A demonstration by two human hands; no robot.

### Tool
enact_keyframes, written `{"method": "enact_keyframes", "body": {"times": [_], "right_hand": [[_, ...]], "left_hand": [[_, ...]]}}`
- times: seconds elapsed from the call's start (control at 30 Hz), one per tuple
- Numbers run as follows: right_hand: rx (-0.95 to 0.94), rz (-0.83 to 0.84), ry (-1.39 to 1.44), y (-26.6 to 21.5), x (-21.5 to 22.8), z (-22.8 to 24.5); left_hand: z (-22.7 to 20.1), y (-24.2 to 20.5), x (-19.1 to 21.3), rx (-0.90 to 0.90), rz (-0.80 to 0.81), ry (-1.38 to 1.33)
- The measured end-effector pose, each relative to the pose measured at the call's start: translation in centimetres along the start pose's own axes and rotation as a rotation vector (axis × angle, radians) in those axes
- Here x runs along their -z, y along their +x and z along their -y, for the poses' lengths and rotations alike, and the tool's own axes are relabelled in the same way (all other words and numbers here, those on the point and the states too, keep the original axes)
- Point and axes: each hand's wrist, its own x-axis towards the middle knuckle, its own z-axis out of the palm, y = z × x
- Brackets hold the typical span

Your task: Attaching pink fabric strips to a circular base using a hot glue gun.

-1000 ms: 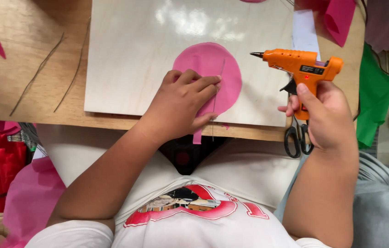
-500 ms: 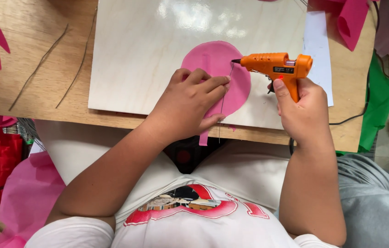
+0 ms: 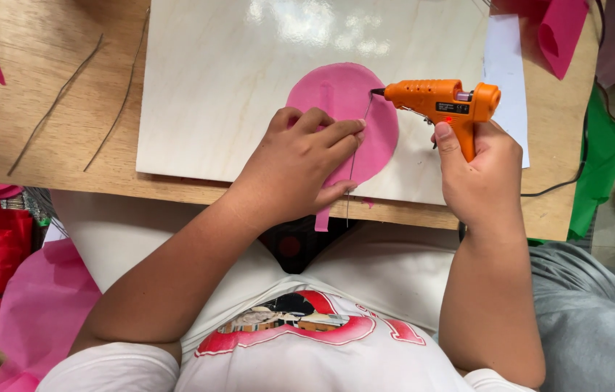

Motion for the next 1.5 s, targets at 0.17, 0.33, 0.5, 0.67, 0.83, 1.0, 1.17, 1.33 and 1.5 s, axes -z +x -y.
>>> {"method": "enact_keyframes", "body": {"times": [0.17, 0.33, 0.5, 0.67, 0.83, 1.0, 1.17, 1.33, 1.5], "right_hand": [[-0.009, -0.006, 0.001, -0.05, 0.02, -0.14], [-0.025, -0.007, 0.023, -0.15, 0.1, -0.07], [-0.029, -0.009, 0.018, -0.18, 0.17, -0.13], [-0.001, -0.015, -0.002, -0.19, 0.16, -0.27], [-0.003, -0.012, 0.014, -0.21, 0.16, -0.12], [0.007, -0.015, 0.006, -0.21, 0.19, -0.21], [0.024, -0.018, 0.011, -0.12, 0.16, -0.16], [0.03, -0.016, 0.002, -0.14, 0.11, -0.08], [0.031, -0.021, 0.009, -0.16, 0.17, -0.02]], "left_hand": [[-0.05, -0.03, -0.19, 0.006, 0.021, -0.003], [-0.1, -0.03, -0.31, 0.013, 0.041, 0.039], [-0.14, 0.01, -0.07, 0.011, 0.053, 0.042], [-0.17, 0.02, -0.03, 0.008, 0.056, 0.052], [-0.13, 0.03, 0.02, 0.008, 0.054, 0.037], [-0.16, 0.0, -0.03, 0.014, 0.075, 0.058], [-0.14, 0.03, -0.11, 0.015, 0.076, 0.077], [-0.14, -0.03, -0.12, 0.014, 0.083, 0.099], [-0.05, -0.07, -0.19, 0.002, 0.097, 0.134]]}}
